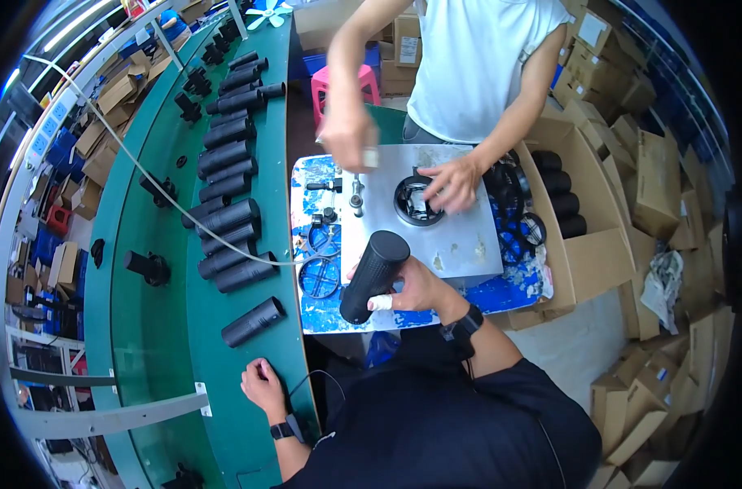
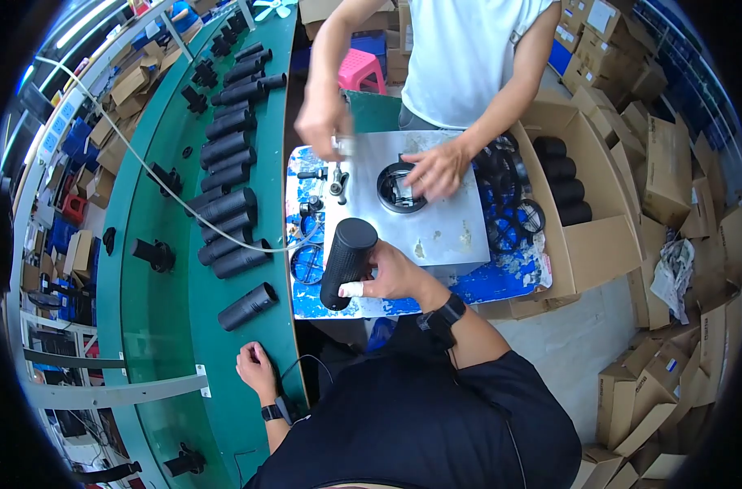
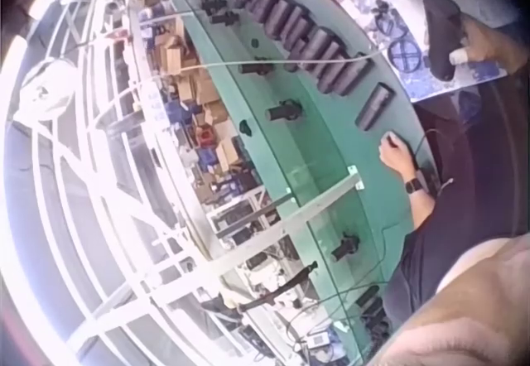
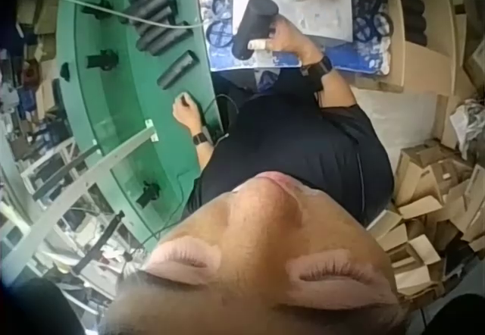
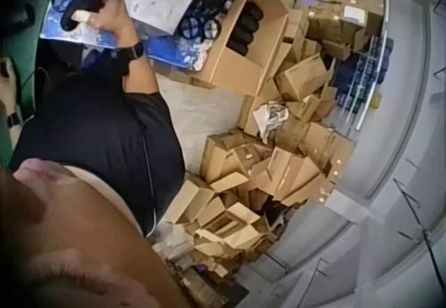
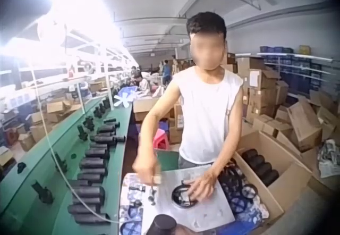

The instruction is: The person picks up a black cylinder, turns it over to show the internal circuit board, and places it into a metal machine. They then press a black cap onto the cylinder before removing it and setting it back on the table.

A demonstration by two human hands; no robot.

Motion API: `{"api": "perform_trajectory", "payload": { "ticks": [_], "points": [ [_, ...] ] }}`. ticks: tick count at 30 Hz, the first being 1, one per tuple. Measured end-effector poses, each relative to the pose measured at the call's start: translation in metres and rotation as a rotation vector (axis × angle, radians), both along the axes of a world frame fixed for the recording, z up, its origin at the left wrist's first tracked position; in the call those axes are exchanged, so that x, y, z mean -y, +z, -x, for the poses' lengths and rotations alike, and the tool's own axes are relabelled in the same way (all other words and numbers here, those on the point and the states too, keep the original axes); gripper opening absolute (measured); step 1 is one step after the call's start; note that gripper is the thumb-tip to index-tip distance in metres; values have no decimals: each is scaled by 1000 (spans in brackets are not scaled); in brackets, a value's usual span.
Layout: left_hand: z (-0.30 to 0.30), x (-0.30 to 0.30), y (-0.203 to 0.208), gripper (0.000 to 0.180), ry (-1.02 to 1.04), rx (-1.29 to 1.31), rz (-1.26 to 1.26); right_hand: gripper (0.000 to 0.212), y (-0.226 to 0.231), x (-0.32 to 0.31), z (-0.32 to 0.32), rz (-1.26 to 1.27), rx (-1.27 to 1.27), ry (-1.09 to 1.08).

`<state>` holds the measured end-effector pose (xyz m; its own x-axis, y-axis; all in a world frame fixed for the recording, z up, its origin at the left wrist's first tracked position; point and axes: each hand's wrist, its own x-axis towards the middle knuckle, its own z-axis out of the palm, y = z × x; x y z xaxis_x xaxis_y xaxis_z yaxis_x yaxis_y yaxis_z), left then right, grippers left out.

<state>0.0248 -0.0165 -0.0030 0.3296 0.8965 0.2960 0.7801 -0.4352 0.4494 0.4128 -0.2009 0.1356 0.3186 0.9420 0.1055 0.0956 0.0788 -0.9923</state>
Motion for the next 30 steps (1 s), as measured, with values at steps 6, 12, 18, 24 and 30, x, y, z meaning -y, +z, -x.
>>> {"api": "perform_trajectory", "payload": {
  "ticks": [6,12,18,24,30],
  "points": [
    [0,0,0,10,-1,-13,-18,57,-2,0,0,22,-54,4],
    [1,0,-2,10,7,2,1,61,-10,-1,0,-4,-50,-4],
    [1,0,-2,11,9,2,5,68,0,-3,3,-166,-171,12],
    [-1,0,-2,11,8,-4,4,65,33,22,-12,-226,-109,-102],
    [3,1,0,11,11,-4,4,47,91,23,-91,-353,-67,-557]
  ]
}}
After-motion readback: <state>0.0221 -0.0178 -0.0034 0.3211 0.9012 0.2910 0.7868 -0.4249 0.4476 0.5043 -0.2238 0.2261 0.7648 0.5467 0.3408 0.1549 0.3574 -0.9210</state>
